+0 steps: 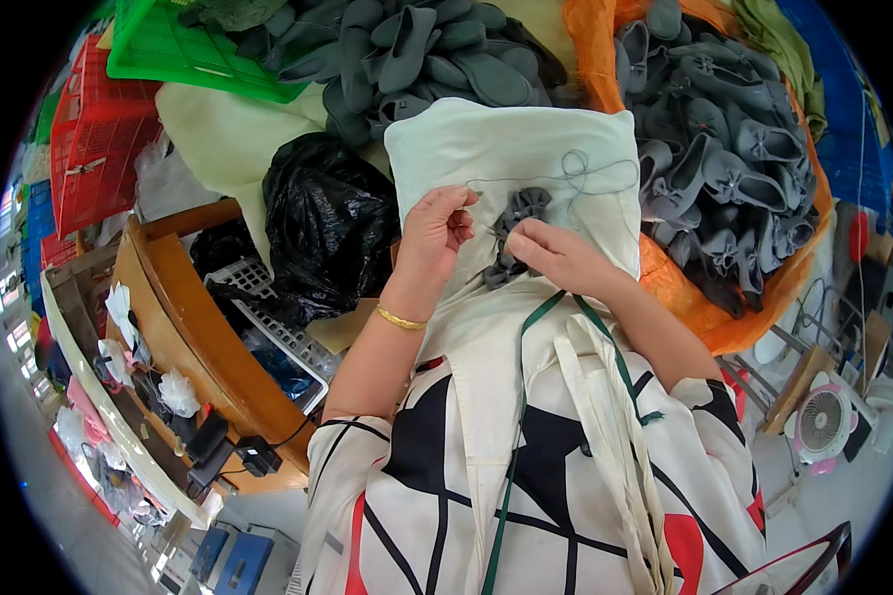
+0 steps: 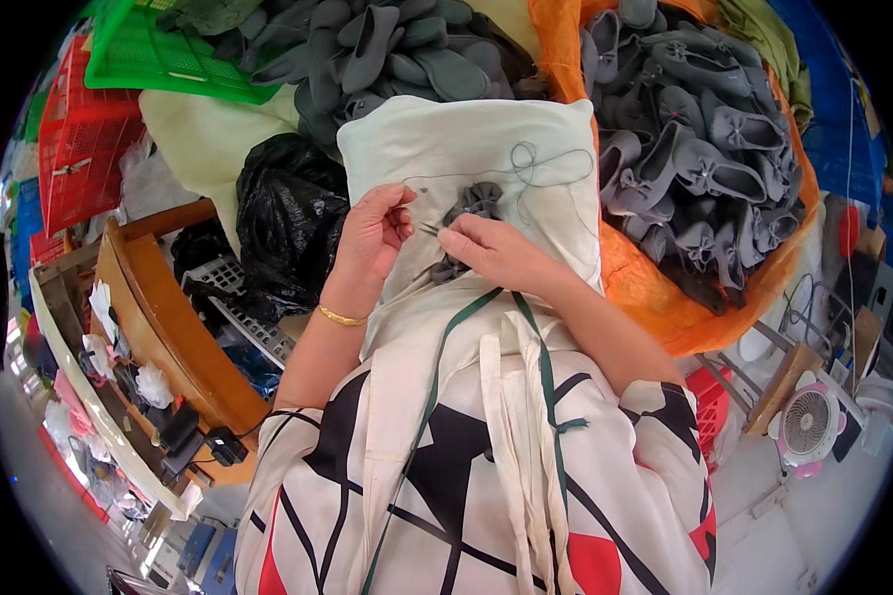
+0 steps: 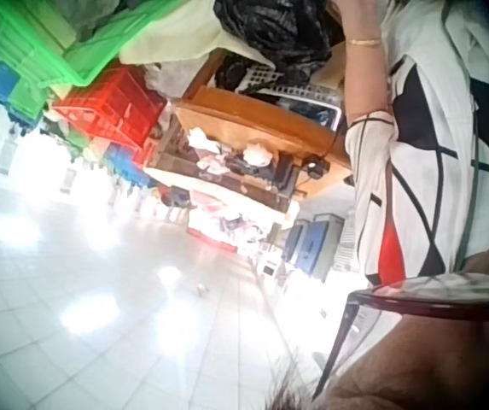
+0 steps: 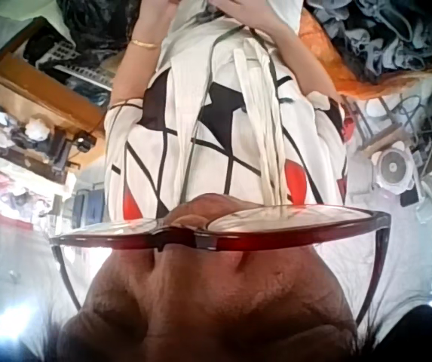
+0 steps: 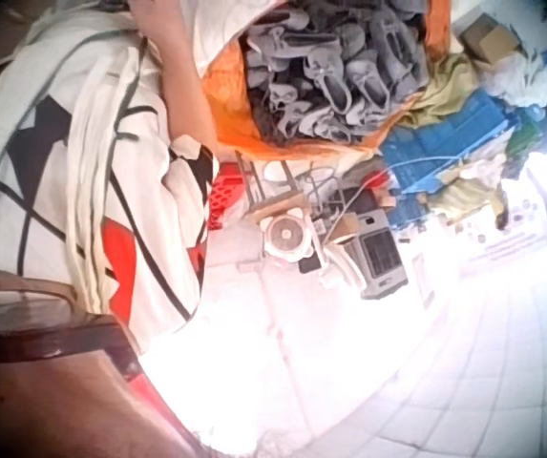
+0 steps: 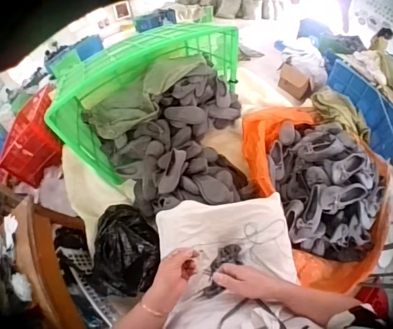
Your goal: The person sews a grey slipper using a needle and thread. They pull the thread through the slipper's fabric, tie knots, and adjust the slipper's position on a white cloth. The person also handles a spool of thread and prepares the needle for stitching.
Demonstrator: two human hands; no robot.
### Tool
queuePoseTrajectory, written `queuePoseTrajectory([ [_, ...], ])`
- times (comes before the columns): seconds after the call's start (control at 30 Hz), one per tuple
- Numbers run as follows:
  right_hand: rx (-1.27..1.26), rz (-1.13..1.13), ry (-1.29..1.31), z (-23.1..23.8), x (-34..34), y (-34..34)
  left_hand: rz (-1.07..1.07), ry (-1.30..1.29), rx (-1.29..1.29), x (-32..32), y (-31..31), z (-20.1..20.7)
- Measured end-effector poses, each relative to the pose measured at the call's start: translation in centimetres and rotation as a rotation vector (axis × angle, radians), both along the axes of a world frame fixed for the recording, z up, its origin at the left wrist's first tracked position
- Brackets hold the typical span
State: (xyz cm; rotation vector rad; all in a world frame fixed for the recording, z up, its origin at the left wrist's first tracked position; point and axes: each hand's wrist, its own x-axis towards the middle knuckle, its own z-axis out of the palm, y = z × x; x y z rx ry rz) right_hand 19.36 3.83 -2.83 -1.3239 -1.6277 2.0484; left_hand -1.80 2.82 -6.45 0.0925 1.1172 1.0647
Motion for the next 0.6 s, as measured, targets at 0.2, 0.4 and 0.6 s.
queuePoseTrajectory([
  [0.2, 0.106, -0.022, -0.112, -1.7, -2.3, 0.6, 0.021, -0.026, 0.012, 0.1, -0.3, -0.3],
  [0.4, 0.045, -0.01, -0.141, -1.7, -3.0, 0.9, 0.035, -0.017, -0.017, 0.6, -0.3, -0.2],
  [0.6, -0.018, -0.009, -0.164, -1.1, -3.5, 1.3, 0.017, -0.015, -0.008, 1.1, -0.4, -0.1],
])
